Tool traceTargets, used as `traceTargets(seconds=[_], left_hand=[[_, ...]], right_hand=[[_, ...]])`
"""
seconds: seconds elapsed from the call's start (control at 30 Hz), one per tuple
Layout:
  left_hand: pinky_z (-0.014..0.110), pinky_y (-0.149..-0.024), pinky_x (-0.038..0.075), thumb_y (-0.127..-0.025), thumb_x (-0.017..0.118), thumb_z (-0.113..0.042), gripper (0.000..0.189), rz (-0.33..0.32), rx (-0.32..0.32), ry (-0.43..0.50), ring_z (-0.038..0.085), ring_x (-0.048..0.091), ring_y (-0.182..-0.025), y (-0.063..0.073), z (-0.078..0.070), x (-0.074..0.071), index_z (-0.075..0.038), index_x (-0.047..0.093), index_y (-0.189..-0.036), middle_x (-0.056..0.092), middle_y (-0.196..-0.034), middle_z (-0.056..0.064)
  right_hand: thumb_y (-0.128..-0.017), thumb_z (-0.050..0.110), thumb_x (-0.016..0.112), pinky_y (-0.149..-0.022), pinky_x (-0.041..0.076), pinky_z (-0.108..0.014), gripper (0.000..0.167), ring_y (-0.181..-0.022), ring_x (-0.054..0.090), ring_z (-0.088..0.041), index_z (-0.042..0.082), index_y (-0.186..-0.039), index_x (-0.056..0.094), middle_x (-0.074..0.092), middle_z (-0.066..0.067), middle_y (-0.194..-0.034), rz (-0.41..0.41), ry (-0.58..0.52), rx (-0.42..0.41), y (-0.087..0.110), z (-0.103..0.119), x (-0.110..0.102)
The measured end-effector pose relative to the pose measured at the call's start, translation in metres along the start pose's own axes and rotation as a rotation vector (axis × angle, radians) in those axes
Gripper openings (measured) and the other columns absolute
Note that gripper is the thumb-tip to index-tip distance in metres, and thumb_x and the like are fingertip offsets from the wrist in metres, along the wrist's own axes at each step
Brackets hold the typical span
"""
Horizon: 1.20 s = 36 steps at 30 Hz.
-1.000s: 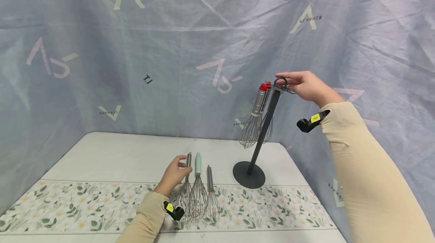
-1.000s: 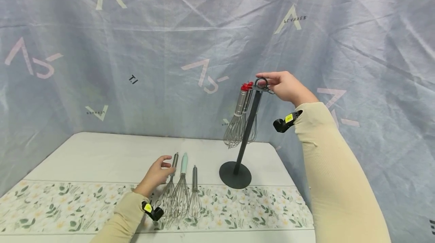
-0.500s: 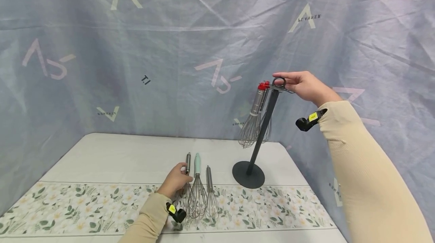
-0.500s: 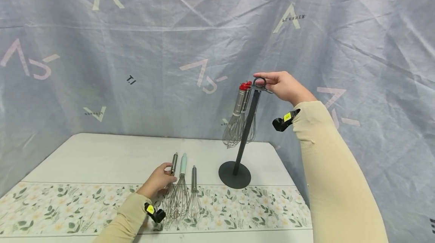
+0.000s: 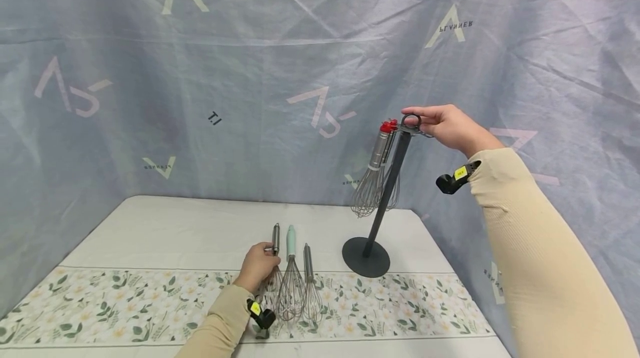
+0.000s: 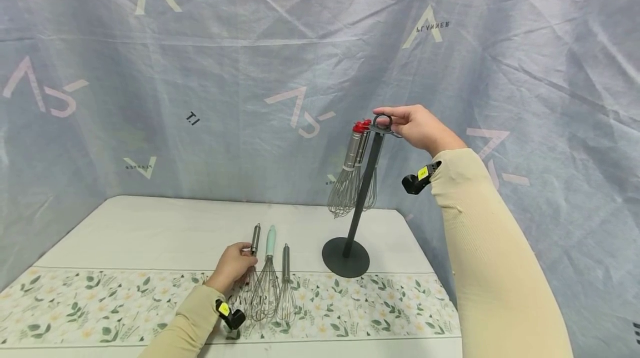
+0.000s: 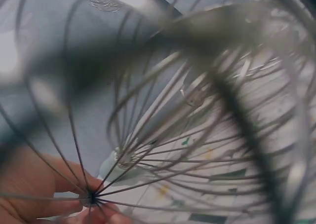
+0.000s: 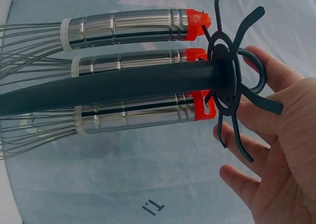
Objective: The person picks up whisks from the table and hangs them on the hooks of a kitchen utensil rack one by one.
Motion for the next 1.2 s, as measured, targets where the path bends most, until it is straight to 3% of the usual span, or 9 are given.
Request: traceTargets(seconds=[0.17, 0.33, 0.57, 0.83, 1.07, 1.2], left_hand=[[0.031, -0.051, 0.048, -0.09, 0.063, -0.003, 0.053, -0.075, 0.041, -0.03, 0.016, 0.058, -0.062, 0.0, -0.006, -0.009, 0.008, 0.052, -0.141, 0.066, -0.095, 0.013], [0.03, -0.058, 0.052, -0.093, 0.065, -0.004, 0.05, -0.122, 0.057, -0.031, 0.019, 0.065, -0.074, 0.002, -0.016, -0.019, 0.008, 0.053, -0.14, 0.068, -0.101, 0.017], [0.037, -0.066, 0.059, -0.095, 0.064, -0.001, 0.051, -0.143, 0.027, 0.097, 0.022, 0.068, -0.081, 0.003, -0.024, -0.032, 0.007, 0.049, -0.144, 0.065, -0.108, 0.021], [0.036, -0.062, 0.06, -0.097, 0.061, 0.001, 0.054, -0.101, 0.03, 0.245, 0.02, 0.064, -0.073, 0.005, -0.038, -0.038, 0.001, 0.045, -0.149, 0.059, -0.112, 0.02], [0.035, -0.063, 0.06, -0.097, 0.062, 0.001, 0.054, -0.102, 0.047, 0.265, 0.019, 0.065, -0.072, 0.007, -0.049, -0.044, -0.002, 0.046, -0.149, 0.058, -0.117, 0.021], [0.033, -0.063, 0.06, -0.097, 0.063, 0.0, 0.053, -0.125, 0.054, 0.262, 0.018, 0.066, -0.072, 0.009, -0.054, -0.048, -0.004, 0.047, -0.148, 0.058, -0.118, 0.019]], right_hand=[[-0.105, 0.0, 0.048, -0.098, 0.046, -0.038, 0.055, -0.138, 0.048, -0.025, 0.025, -0.154, 0.046, 0.059, -0.011, -0.142, -0.003, 0.038, 0.012, 0.001, 0.001, 0.0], [-0.104, 0.0, 0.048, -0.079, 0.041, -0.031, 0.056, -0.137, 0.048, -0.024, 0.026, -0.154, 0.046, 0.059, -0.011, -0.142, -0.009, 0.068, 0.015, 0.001, 0.001, 0.0], [-0.105, 0.003, 0.048, -0.08, 0.038, -0.035, 0.055, -0.139, 0.046, -0.026, 0.026, -0.155, 0.044, 0.057, -0.01, -0.144, -0.001, 0.061, 0.022, 0.002, 0.001, 0.001], [-0.105, 0.003, 0.049, -0.078, 0.039, -0.03, 0.055, -0.138, 0.047, -0.026, 0.026, -0.155, 0.045, 0.057, -0.011, -0.144, -0.01, 0.062, 0.011, 0.004, 0.003, -0.001], [-0.105, 0.001, 0.047, -0.081, 0.044, -0.02, 0.056, -0.139, 0.046, -0.028, 0.024, -0.156, 0.043, 0.057, -0.014, -0.144, 0.013, 0.077, 0.011, 0.004, 0.003, -0.002], [-0.105, 0.002, 0.047, -0.082, 0.044, -0.021, 0.056, -0.139, 0.047, -0.029, 0.025, -0.155, 0.043, 0.057, -0.013, -0.144, 0.021, 0.084, 0.005, 0.003, 0.003, -0.001]])
Point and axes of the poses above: each hand's wrist, its own y-axis away from the middle knuckle, its own x-axis out of the palm, z = x × y, the point moved 3 cm from there along -y, towards the middle knuckle
